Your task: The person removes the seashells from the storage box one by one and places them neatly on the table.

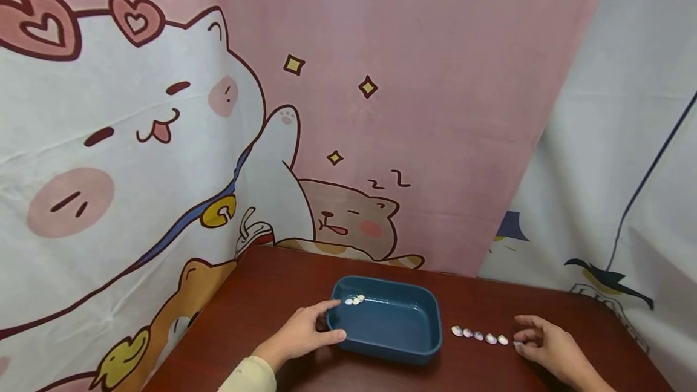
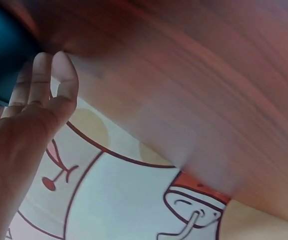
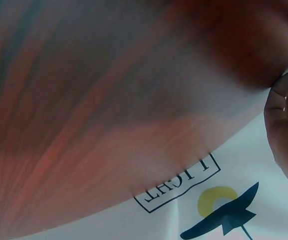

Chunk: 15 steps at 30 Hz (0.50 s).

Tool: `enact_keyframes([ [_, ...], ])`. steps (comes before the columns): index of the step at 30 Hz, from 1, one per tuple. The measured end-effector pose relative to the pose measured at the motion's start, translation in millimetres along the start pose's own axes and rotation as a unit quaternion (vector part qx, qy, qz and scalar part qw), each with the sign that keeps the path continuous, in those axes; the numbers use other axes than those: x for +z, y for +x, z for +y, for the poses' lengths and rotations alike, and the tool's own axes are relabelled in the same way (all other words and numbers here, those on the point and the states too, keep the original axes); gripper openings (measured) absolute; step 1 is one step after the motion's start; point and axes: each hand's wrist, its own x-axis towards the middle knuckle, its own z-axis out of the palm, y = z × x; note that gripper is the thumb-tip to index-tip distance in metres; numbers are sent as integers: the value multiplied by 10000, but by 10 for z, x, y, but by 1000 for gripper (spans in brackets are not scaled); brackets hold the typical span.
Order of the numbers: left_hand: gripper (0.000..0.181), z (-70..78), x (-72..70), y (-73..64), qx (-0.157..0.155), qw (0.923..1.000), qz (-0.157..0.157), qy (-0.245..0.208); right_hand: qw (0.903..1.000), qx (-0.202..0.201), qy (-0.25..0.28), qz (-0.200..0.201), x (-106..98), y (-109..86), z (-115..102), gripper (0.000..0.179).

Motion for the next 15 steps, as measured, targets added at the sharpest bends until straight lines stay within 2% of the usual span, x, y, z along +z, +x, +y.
enact_keyframes([
  [3, 76, -26, -48, -21, -185, 9998, 34, -35, 10000, -7, -14, 48, 5, 8, -2, 74],
  [8, 94, -83, -65, -31, -444, 9989, 33, -125, 9998, -88, 12, 159, 17, 12, -14, 74],
  [15, 110, -140, -59, -37, -650, 9978, -110, -66, 9995, -183, 166, 198, 41, -9, -14, 74],
])
